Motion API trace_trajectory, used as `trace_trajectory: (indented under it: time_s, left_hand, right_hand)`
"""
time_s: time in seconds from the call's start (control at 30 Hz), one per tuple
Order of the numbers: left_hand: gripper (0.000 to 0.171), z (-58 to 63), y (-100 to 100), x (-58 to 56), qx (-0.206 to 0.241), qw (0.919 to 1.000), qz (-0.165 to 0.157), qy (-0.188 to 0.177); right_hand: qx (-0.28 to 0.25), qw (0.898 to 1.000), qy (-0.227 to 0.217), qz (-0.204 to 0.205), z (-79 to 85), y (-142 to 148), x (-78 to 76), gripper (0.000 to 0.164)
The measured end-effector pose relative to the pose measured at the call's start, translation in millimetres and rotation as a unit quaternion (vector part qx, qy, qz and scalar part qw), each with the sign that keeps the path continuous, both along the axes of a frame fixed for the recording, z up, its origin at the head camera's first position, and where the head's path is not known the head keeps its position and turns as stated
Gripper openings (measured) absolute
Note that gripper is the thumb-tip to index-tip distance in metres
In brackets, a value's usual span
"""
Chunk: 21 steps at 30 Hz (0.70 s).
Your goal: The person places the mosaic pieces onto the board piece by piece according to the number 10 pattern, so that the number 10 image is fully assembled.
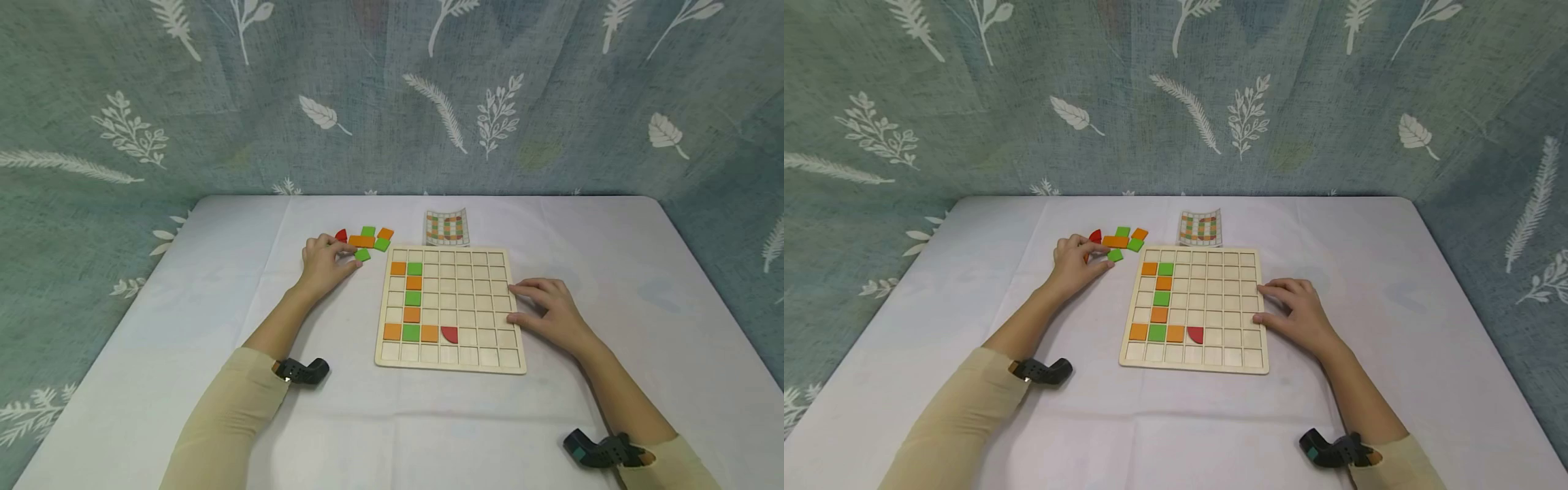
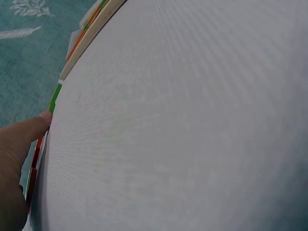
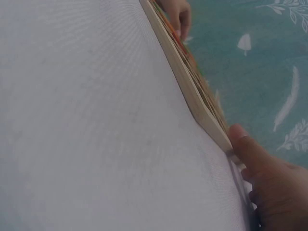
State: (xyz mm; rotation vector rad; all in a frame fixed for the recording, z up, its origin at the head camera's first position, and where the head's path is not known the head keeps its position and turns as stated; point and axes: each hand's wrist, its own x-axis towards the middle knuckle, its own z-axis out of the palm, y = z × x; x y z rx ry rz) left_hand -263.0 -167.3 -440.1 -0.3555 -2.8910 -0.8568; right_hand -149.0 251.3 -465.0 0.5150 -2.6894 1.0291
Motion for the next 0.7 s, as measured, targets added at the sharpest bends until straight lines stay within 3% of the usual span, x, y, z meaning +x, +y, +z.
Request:
trace_trajectory:
  time_s: [0.23, 0.53, 0.7]
  left_hand:
    - [0.034, -3.4, -1, 0.9, -0.015, 0.9998, -0.004, 0.014]
    - [0.026, -3.0, 5, 12.2, -0.003, 0.9974, -0.046, 0.056]
    - [0.023, 1.3, 13, 19.4, 0.022, 0.9922, -0.081, 0.092]
  right_hand:
    - [0.001, 1.0, 0.002, 0.001, 0.1, 0, -0.4, 0.055]
    - [-0.003, 1.0, 0.004, 0.002, -0.3, 0, -0.6, 0.054]
    - [-0.005, 1.0, 0.002, 0.0, -0.5, 0, -0.5, 0.054]
